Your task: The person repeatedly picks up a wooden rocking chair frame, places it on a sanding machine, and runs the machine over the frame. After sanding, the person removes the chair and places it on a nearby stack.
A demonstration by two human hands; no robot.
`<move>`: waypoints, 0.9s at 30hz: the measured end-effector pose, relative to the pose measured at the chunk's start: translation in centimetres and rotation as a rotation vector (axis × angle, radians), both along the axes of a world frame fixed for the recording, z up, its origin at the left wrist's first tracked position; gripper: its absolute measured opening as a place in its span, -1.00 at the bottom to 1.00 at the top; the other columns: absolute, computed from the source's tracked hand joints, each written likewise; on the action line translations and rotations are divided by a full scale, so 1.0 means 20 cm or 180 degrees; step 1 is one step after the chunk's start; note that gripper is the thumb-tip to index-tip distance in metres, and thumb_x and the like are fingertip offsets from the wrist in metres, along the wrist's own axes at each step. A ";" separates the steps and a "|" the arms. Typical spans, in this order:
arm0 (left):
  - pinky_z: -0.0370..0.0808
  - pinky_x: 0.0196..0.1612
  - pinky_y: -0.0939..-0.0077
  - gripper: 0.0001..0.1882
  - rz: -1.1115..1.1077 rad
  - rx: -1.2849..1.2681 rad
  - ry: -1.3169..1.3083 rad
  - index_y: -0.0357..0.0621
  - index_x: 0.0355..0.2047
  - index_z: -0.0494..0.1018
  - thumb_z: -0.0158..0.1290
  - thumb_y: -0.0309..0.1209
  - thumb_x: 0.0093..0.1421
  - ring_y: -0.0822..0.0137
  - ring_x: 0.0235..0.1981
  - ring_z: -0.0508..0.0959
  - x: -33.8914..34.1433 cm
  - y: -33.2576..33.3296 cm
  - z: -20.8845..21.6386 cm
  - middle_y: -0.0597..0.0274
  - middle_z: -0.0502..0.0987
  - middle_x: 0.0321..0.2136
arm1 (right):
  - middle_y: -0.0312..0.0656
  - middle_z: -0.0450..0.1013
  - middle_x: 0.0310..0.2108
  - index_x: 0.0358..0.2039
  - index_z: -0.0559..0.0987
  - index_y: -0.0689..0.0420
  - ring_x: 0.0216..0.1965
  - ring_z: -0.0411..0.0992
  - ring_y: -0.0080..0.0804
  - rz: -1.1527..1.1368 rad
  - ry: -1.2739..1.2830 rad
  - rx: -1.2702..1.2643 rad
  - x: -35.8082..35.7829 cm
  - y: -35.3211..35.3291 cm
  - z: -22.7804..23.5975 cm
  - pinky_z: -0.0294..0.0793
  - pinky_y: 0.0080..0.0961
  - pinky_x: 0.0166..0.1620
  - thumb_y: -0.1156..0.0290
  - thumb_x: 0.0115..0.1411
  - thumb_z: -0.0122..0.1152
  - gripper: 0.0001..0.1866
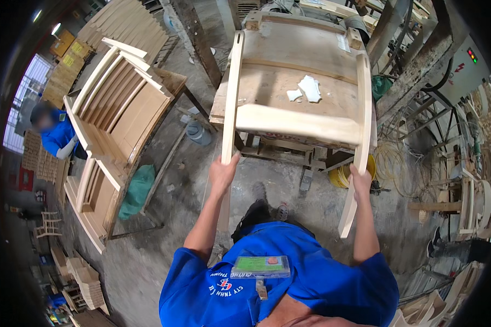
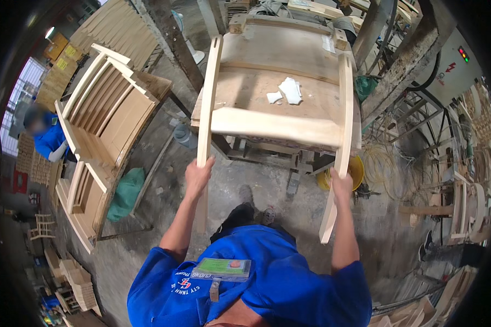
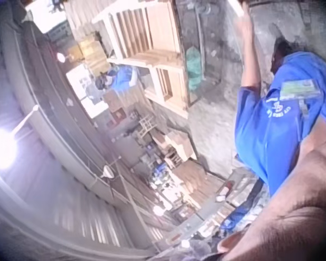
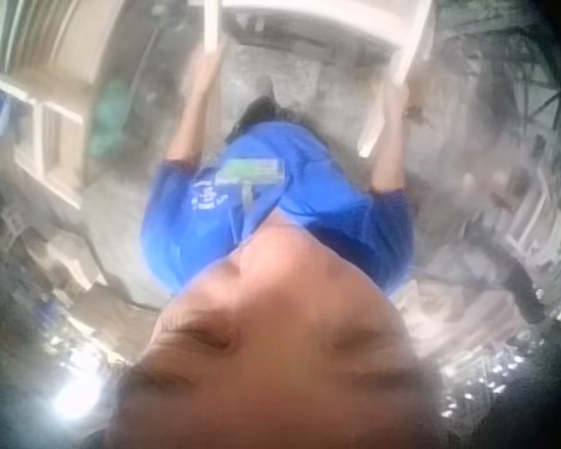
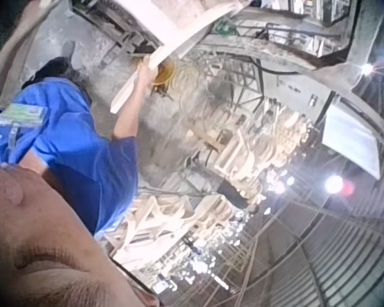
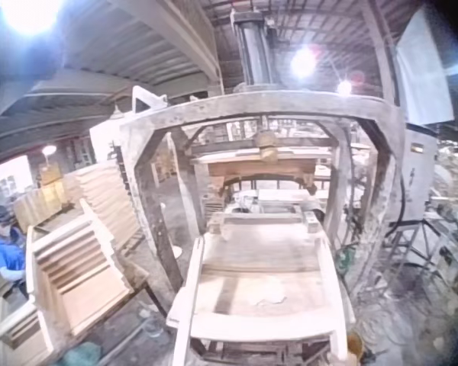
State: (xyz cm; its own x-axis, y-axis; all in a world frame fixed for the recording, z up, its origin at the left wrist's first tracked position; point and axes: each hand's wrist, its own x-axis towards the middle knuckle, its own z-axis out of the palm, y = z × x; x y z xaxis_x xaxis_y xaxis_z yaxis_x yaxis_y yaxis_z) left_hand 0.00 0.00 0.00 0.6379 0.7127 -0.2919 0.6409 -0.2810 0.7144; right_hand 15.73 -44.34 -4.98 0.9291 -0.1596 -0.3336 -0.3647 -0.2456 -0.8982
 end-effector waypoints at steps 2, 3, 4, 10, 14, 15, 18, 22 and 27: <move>0.55 -0.03 0.05 -0.33 -0.0174 -0.0022 0.0032 -0.32 -0.17 0.63 0.19 0.17 0.14 -0.06 -0.14 0.70 0.17 0.04 0.02 -0.21 0.68 -0.25 | -0.22 0.55 -0.50 -0.16 0.64 0.30 -0.58 0.46 -0.48 -0.0148 0.0086 -0.0013 0.13 0.03 -0.04 0.44 -0.42 -0.45 0.19 0.20 0.45 -0.59; 0.55 -0.03 0.04 -0.33 -0.0265 -0.0159 0.0101 -0.32 -0.19 0.62 0.19 0.17 0.14 -0.10 -0.14 0.69 0.19 -0.01 -0.09 -0.22 0.68 -0.26 | -0.23 0.53 -0.51 -0.19 0.63 0.28 -0.58 0.46 -0.49 -0.0071 0.0189 -0.0326 0.17 -0.03 -0.01 0.46 -0.43 -0.46 0.20 0.21 0.44 -0.62; 0.54 -0.03 0.03 -0.33 -0.0373 -0.0066 0.0082 -0.33 -0.20 0.62 0.19 0.17 0.13 -0.13 -0.13 0.68 0.26 0.04 -0.12 -0.23 0.68 -0.27 | -0.24 0.50 -0.51 -0.21 0.61 0.27 -0.58 0.45 -0.50 -0.0011 0.0204 -0.0411 0.23 0.02 0.00 0.47 -0.45 -0.46 0.22 0.23 0.43 -0.65; 0.54 -0.02 -0.04 -0.38 -0.0826 0.0041 0.0011 -0.39 -0.06 0.50 0.20 0.01 0.18 -0.27 -0.10 0.63 0.32 0.17 -0.37 -0.32 0.64 -0.22 | -0.23 0.55 -0.42 -0.14 0.62 0.23 -0.54 0.47 -0.47 0.0126 0.0038 -0.0854 0.17 0.13 0.00 0.50 -0.40 -0.42 0.25 0.25 0.39 -0.68; 0.55 -0.05 -0.04 -0.41 -0.0881 -0.0096 0.0263 -0.37 -0.03 0.44 0.21 -0.05 0.20 -0.30 -0.13 0.63 0.31 0.14 -0.35 -0.34 0.64 -0.25 | -0.23 0.57 -0.38 -0.11 0.62 0.24 -0.50 0.48 -0.49 0.0005 0.0120 -0.0942 0.11 0.08 -0.04 0.50 -0.40 -0.38 0.26 0.26 0.37 -0.67; 0.55 -0.06 -0.04 -0.41 -0.0910 -0.0031 0.0307 -0.36 -0.03 0.44 0.21 -0.05 0.20 -0.30 -0.14 0.64 0.30 0.16 -0.34 -0.34 0.64 -0.25 | -0.22 0.57 -0.37 -0.11 0.62 0.25 -0.49 0.48 -0.50 -0.0025 0.0130 -0.0927 0.09 0.08 -0.06 0.50 -0.41 -0.38 0.26 0.26 0.37 -0.67; 0.55 -0.08 -0.04 -0.42 -0.0882 -0.0082 0.0316 -0.34 -0.04 0.45 0.22 -0.04 0.19 -0.31 -0.16 0.64 0.31 0.18 -0.30 -0.32 0.64 -0.26 | -0.22 0.57 -0.41 -0.15 0.63 0.26 -0.51 0.50 -0.47 0.0029 -0.0012 -0.1082 0.10 0.10 -0.09 0.49 -0.38 -0.42 0.23 0.25 0.38 -0.66; 0.55 -0.07 -0.03 -0.42 -0.0878 -0.0188 0.0272 -0.33 -0.04 0.45 0.23 -0.05 0.19 -0.30 -0.15 0.64 0.34 0.20 -0.30 -0.31 0.64 -0.26 | -0.09 0.59 -0.39 -0.17 0.64 0.25 -0.41 0.57 -0.32 -0.0074 0.0124 -0.1667 0.08 0.14 -0.07 0.54 -0.30 -0.28 0.15 0.23 0.40 -0.61; 0.54 -0.06 -0.01 -0.44 -0.0930 0.0219 0.0047 -0.34 -0.03 0.45 0.23 -0.09 0.20 -0.27 -0.12 0.64 0.35 0.11 -0.27 -0.32 0.63 -0.22 | 0.09 0.63 -0.23 -0.12 0.64 0.20 -0.09 0.60 0.08 -0.0320 0.0346 -0.2128 -0.23 0.03 -0.06 0.55 -0.14 -0.05 -0.02 0.16 0.39 -0.48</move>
State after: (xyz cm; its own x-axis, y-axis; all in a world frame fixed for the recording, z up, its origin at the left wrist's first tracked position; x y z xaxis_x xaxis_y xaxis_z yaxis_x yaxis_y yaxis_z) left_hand 7.03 2.27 -5.34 0.8149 0.5180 -0.2601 0.5360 -0.5025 0.6784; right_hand 11.04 -43.83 -6.25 0.8658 -0.4475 -0.2240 -0.4943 -0.6950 -0.5222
